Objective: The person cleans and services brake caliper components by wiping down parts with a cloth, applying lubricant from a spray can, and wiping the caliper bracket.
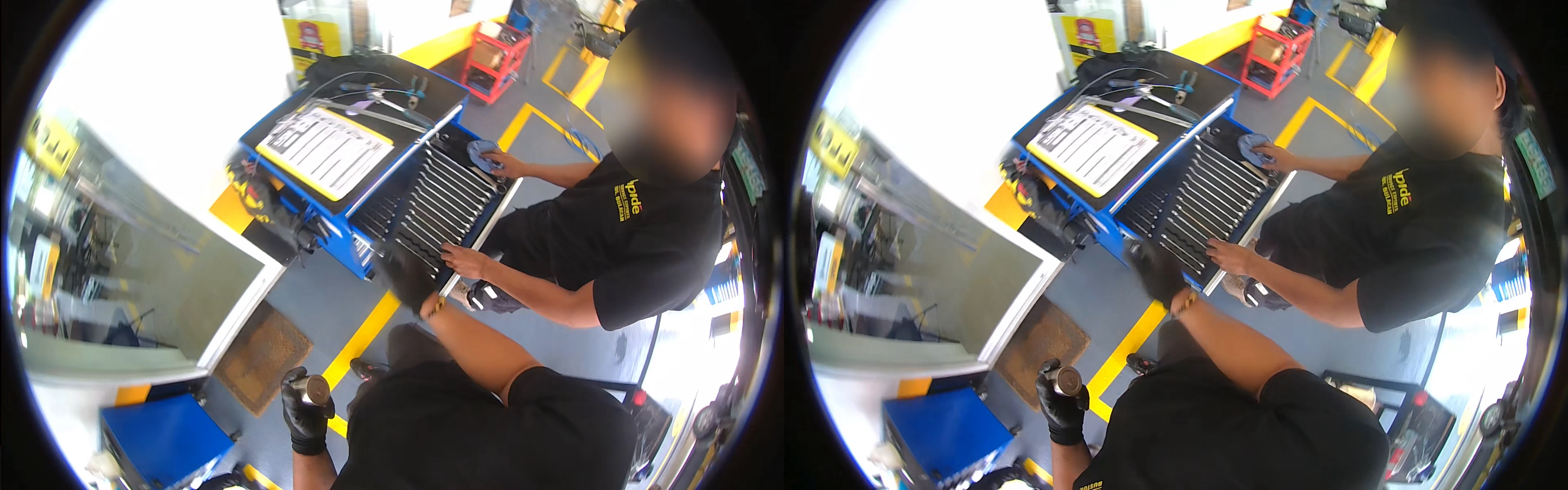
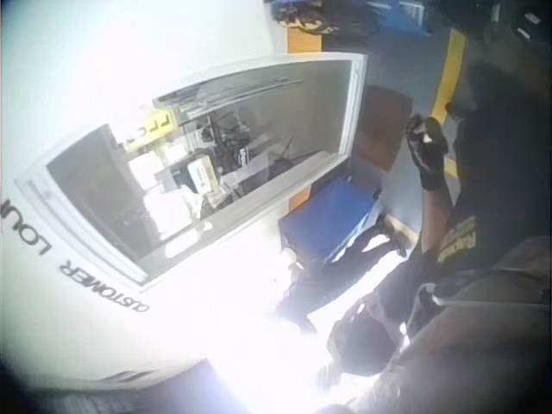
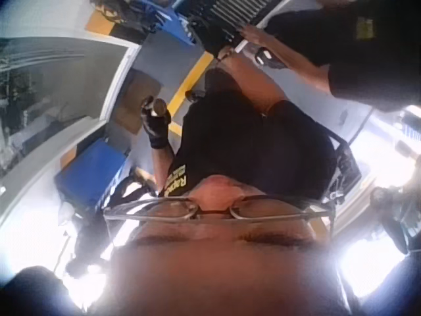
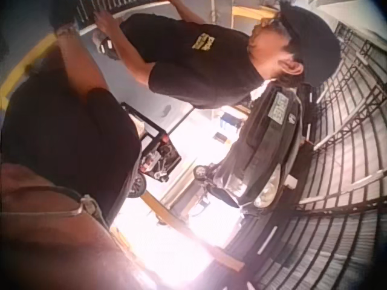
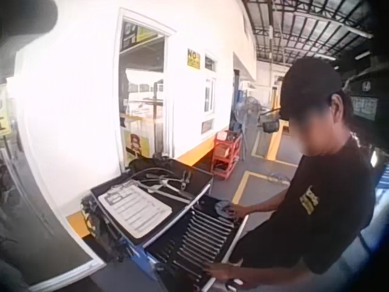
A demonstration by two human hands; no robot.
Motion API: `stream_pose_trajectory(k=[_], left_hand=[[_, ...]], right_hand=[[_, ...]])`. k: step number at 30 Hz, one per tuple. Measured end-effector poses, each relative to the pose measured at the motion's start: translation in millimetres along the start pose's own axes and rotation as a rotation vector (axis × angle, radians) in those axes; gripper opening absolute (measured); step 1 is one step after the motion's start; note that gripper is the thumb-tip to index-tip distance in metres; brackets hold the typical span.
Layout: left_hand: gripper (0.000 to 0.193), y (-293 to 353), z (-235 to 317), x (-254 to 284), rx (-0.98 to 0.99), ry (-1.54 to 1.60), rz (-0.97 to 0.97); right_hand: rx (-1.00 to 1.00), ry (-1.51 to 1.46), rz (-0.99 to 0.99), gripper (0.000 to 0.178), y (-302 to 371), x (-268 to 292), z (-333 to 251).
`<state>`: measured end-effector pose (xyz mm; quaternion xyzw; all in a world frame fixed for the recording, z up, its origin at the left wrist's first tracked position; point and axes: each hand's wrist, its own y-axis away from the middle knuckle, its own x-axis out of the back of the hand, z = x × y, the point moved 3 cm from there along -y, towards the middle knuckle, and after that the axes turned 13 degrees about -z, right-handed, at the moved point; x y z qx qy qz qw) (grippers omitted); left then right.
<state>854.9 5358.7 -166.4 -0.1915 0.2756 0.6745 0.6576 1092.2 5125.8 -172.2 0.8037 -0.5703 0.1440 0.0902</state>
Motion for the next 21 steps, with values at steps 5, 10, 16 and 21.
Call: stream_pose_trajectory(k=[5,10,16,21], left_hand=[[0.063,-78,10,7,0.143,-0.282,0.141],[0.068,-146,-2,-1,0.234,-0.324,0.234],[0.056,-204,5,-26,0.275,-0.374,0.342],[0.055,-234,10,-18,0.260,-0.349,0.258]], right_hand=[[-0.384,0.519,0.448,0.043,-147,134,140],[-0.591,0.900,0.502,0.029,-219,233,228],[-0.798,0.782,0.246,0.039,-280,263,268],[-0.794,0.773,0.276,0.035,-293,281,301]])
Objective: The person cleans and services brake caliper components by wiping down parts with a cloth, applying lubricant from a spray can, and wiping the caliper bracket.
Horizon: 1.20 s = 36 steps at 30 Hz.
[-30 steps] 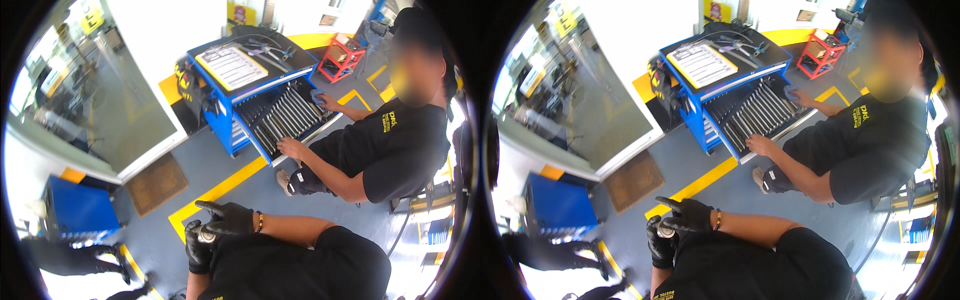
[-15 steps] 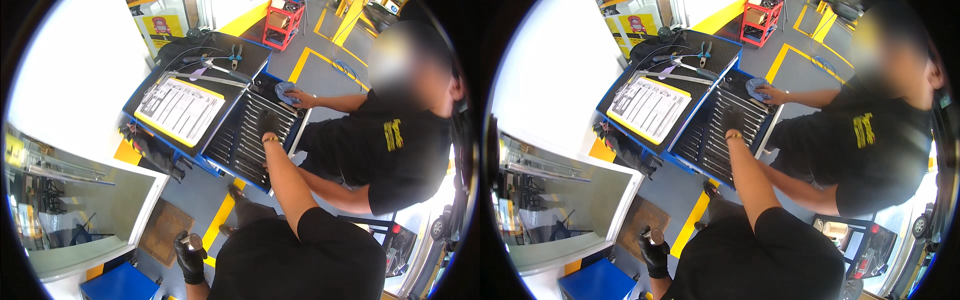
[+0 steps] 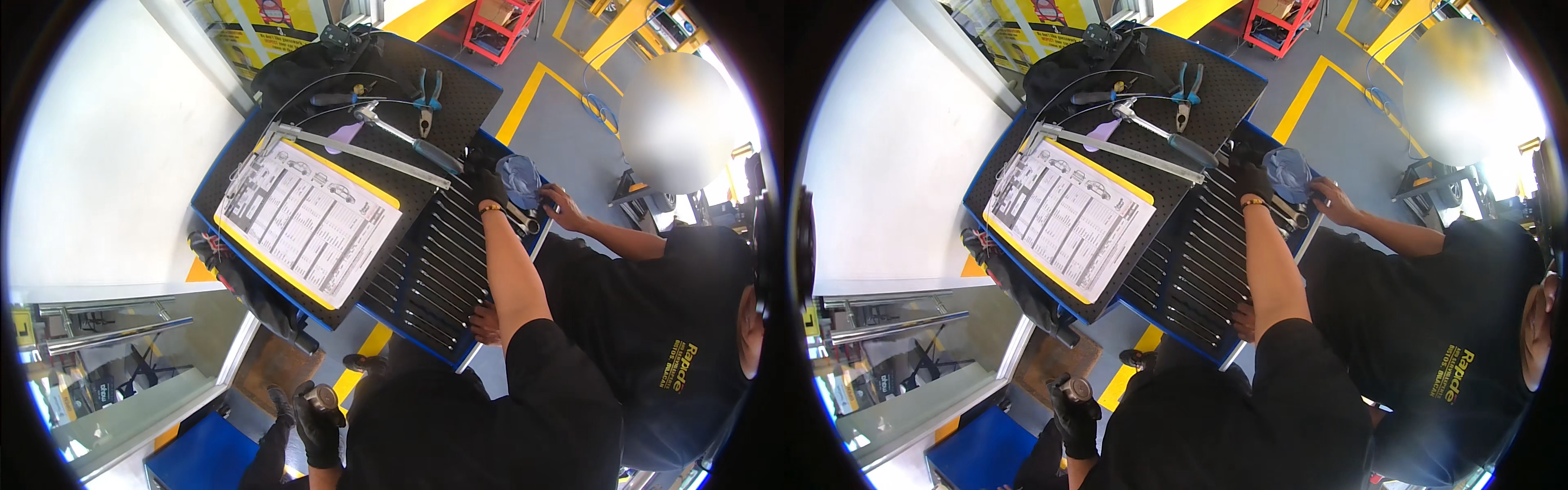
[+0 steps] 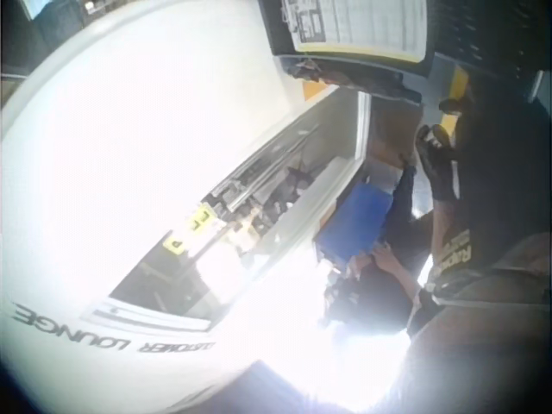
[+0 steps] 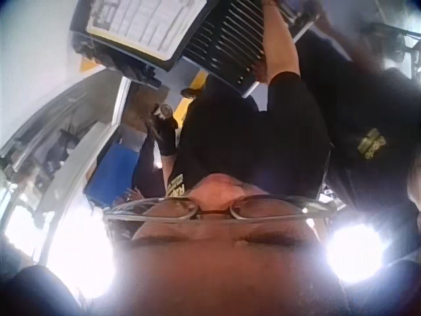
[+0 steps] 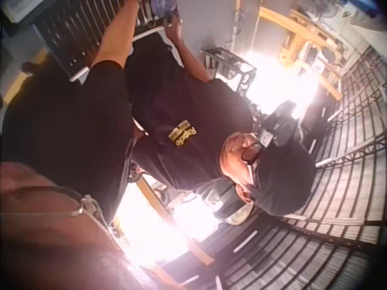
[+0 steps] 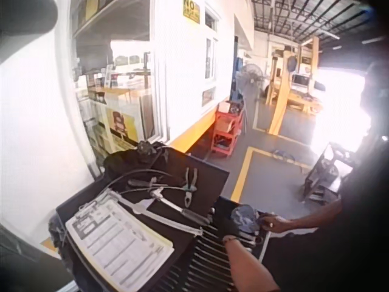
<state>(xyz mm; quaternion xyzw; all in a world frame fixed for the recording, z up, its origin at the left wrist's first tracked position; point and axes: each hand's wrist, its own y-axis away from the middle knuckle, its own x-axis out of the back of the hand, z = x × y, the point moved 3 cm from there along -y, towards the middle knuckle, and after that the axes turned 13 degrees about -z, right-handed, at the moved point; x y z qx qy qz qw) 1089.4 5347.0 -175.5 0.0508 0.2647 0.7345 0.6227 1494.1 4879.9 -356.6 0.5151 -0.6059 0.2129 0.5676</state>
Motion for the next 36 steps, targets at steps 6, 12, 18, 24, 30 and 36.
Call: stream_pose_trajectory(k=[6,12,18,24,30,36], left_hand=[[0.051,-15,0,8,-0.028,-0.233,0.008],[0.049,-5,6,7,-0.186,-0.114,-0.046],[0.038,18,20,12,-0.307,-0.224,-0.223],[0.054,76,59,9,-0.740,-1.113,-0.246],[0.048,105,1,36,-0.573,-0.278,-0.575],[0.052,194,-16,35,-0.613,-0.176,-0.326]], right_hand=[[0.267,0.244,0.128,0.028,-8,18,21],[0.350,0.052,0.657,0.016,73,75,51],[0.654,-0.129,0.841,0.017,259,146,-35],[0.982,-1.110,-0.062,0.012,468,71,-91],[1.332,-0.763,-0.643,0.026,612,37,-130],[1.149,-1.075,-0.708,0.028,649,30,-110]])
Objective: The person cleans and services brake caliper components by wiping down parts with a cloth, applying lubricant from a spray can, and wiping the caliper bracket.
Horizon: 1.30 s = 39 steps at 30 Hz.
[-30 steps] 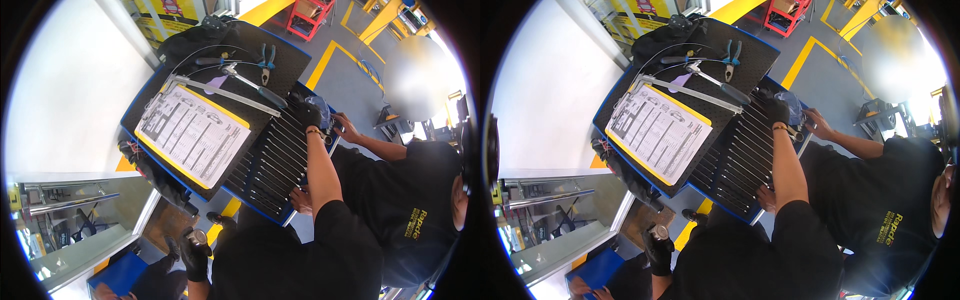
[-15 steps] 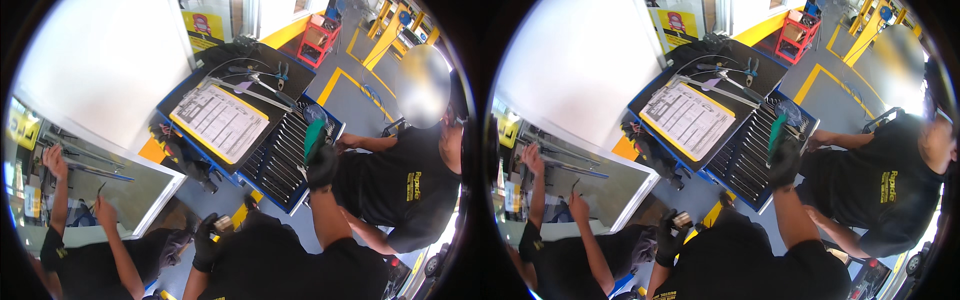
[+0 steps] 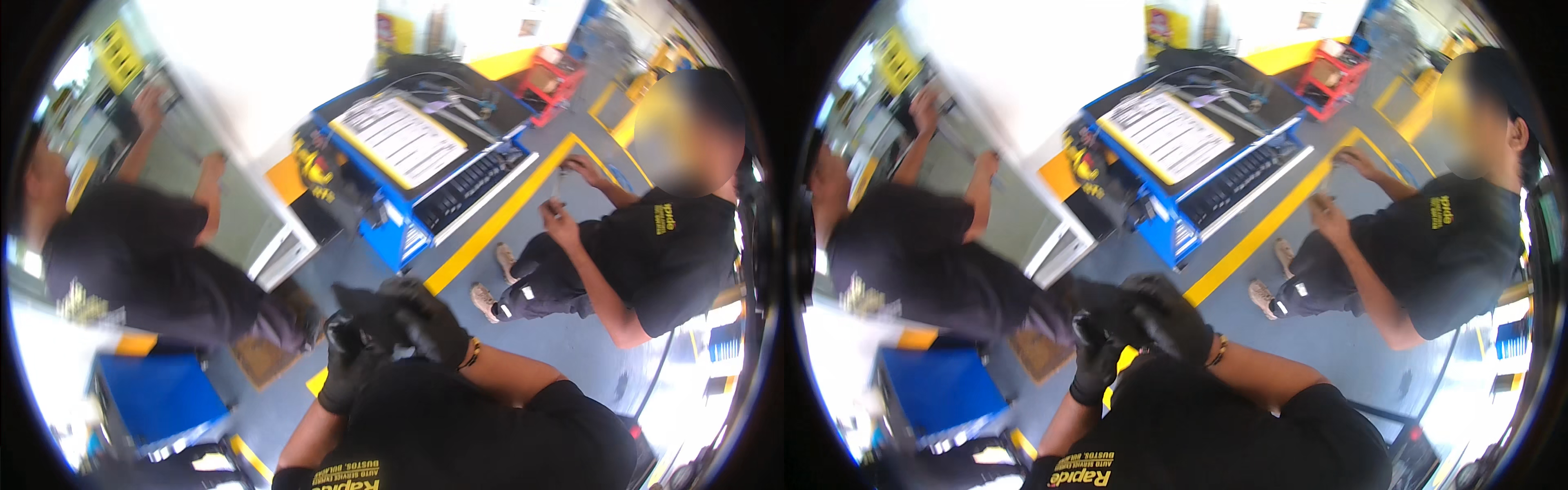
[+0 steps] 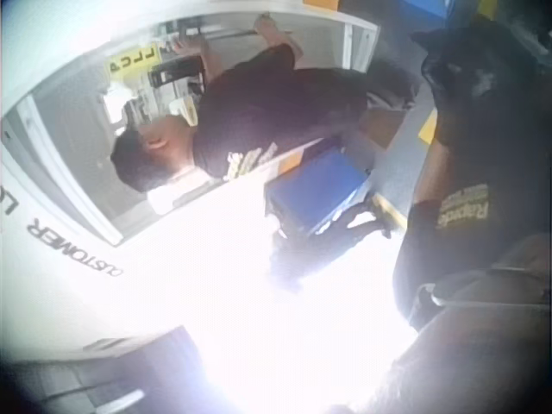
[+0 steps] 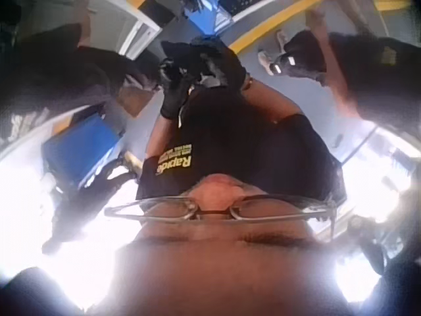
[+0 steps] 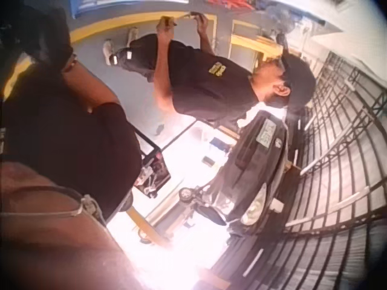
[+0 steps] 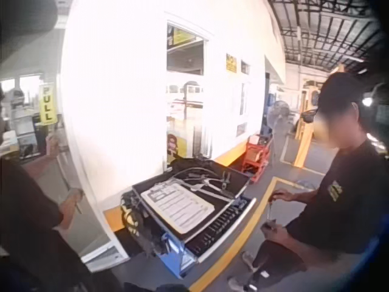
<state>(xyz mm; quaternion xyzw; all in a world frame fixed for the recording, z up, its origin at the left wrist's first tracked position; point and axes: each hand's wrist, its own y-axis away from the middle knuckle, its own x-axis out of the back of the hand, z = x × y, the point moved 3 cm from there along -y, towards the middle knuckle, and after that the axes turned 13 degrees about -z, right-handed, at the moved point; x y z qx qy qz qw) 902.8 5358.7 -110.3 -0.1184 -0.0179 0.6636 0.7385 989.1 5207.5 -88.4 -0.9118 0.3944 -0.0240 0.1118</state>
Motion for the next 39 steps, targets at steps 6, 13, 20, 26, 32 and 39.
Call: stream_pose_trajectory(k=[6,13,20,26,32,39], left_hand=[[0.066,55,49,-50,-0.289,-0.315,0.127],[0.080,137,82,-94,-0.180,-0.536,0.218],[0.067,201,110,-111,-0.192,-0.803,0.436],[0.066,284,124,-84,-0.213,-0.994,0.685],[0.067,391,148,-46,0.093,-0.896,0.851],[0.054,559,158,-5,0.295,-1.073,1.120]], right_hand=[[0.038,-0.036,-0.164,0.028,53,-5,-35],[-0.205,-0.892,-0.372,0.068,117,-47,-38],[-0.287,-1.132,-0.736,0.060,146,-95,-46],[-0.196,-0.469,-0.856,0.077,138,-182,-67],[-0.139,-0.521,-1.255,0.082,139,-315,-16],[-0.035,-0.247,-1.430,0.036,183,-512,-8]])
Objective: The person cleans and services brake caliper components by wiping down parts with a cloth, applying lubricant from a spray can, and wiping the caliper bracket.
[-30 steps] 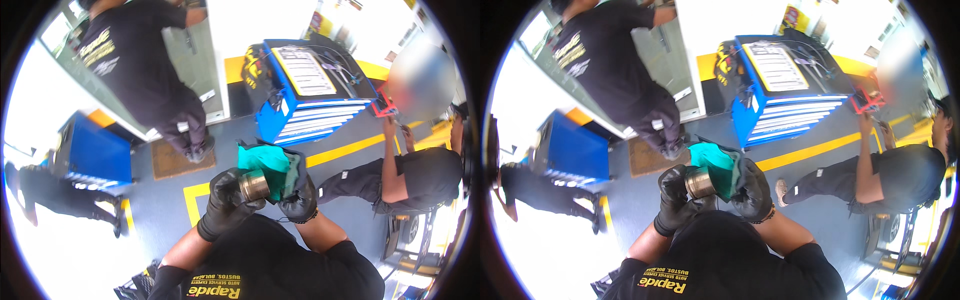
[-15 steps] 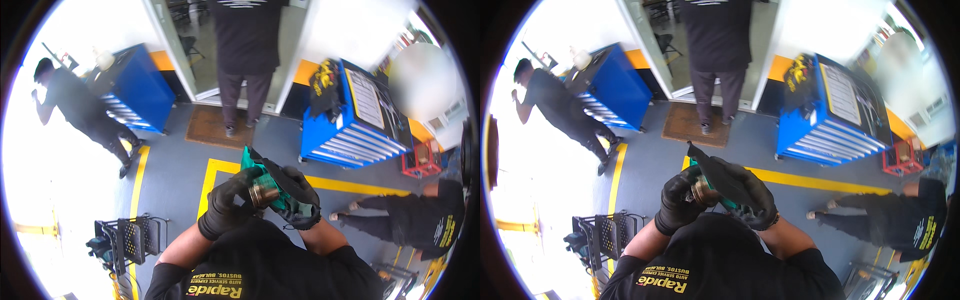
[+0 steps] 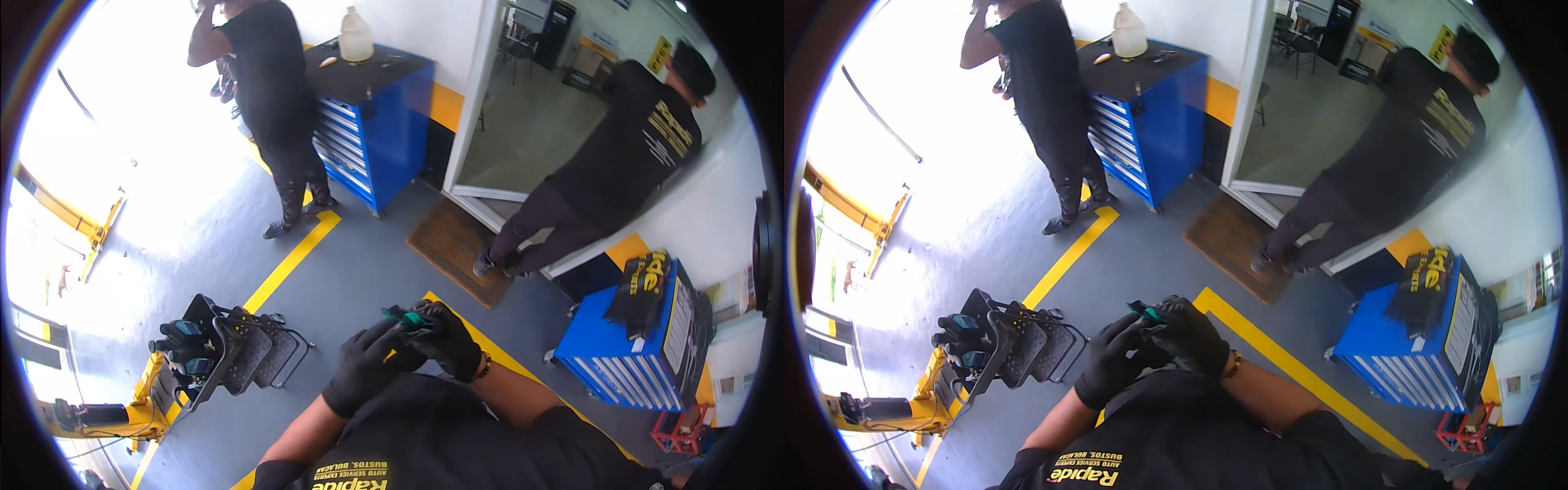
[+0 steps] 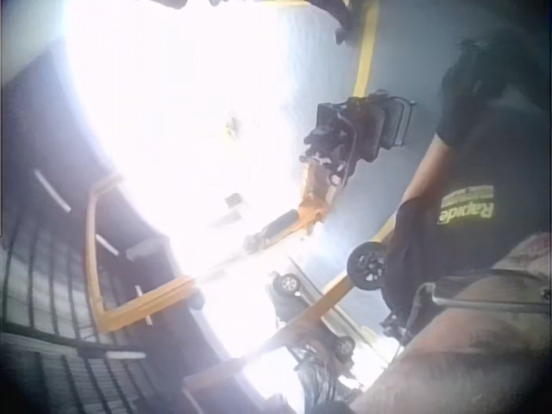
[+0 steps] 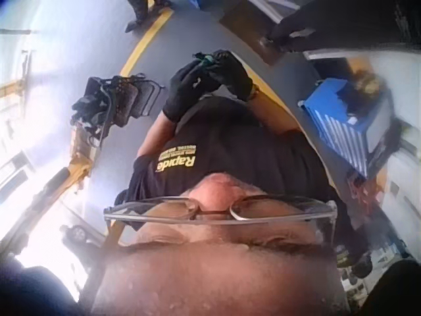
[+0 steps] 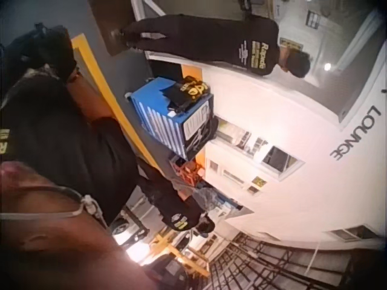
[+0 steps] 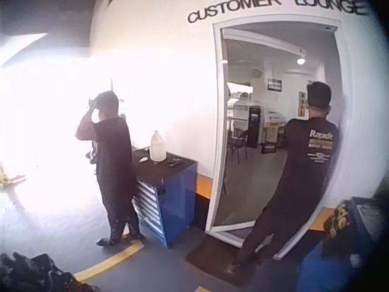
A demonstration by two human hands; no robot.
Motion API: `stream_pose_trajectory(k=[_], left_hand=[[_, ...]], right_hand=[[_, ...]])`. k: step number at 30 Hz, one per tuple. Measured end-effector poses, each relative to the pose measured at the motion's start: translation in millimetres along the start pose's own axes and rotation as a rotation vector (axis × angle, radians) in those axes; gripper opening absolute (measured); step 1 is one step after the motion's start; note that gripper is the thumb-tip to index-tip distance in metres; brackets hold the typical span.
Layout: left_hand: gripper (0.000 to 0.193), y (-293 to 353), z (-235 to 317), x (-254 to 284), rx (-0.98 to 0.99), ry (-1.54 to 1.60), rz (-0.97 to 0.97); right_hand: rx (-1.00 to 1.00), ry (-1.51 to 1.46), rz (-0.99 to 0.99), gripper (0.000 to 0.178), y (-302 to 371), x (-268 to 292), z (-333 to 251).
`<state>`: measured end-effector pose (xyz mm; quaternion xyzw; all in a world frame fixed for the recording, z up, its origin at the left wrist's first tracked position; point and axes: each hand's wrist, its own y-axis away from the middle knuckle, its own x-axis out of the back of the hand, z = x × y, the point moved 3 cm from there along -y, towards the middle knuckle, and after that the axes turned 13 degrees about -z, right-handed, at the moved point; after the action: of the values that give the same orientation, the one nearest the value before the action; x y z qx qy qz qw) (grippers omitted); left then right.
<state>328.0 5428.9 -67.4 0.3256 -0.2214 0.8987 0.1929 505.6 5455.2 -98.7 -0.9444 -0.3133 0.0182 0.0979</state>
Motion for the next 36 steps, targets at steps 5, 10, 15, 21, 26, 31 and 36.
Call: stream_pose_trajectory(k=[5,10,15,21,26,31,36], left_hand=[[0.078,-7,-48,41,0.009,-0.056,0.242],[0.094,-36,-103,58,-0.036,0.026,0.362],[0.050,-96,-159,86,0.174,0.358,0.264],[0.027,-210,-256,116,0.595,0.010,0.468],[0.037,-290,-299,164,0.681,0.574,0.485],[0.033,-322,-324,163,0.678,0.353,0.491],[0.032,-314,-338,183,0.556,-0.077,0.481]], right_hand=[[-0.129,-0.431,0.060,0.028,-88,-20,15],[-0.163,-0.653,-0.068,0.043,-166,-25,38],[0.150,0.758,-0.488,0.077,-238,-12,63],[-0.257,0.720,-0.569,0.097,-383,65,83],[-0.187,1.011,-0.363,0.081,-574,217,96],[-0.365,1.582,-0.598,0.093,-707,314,171],[-0.545,1.573,-0.935,0.099,-739,318,189]])
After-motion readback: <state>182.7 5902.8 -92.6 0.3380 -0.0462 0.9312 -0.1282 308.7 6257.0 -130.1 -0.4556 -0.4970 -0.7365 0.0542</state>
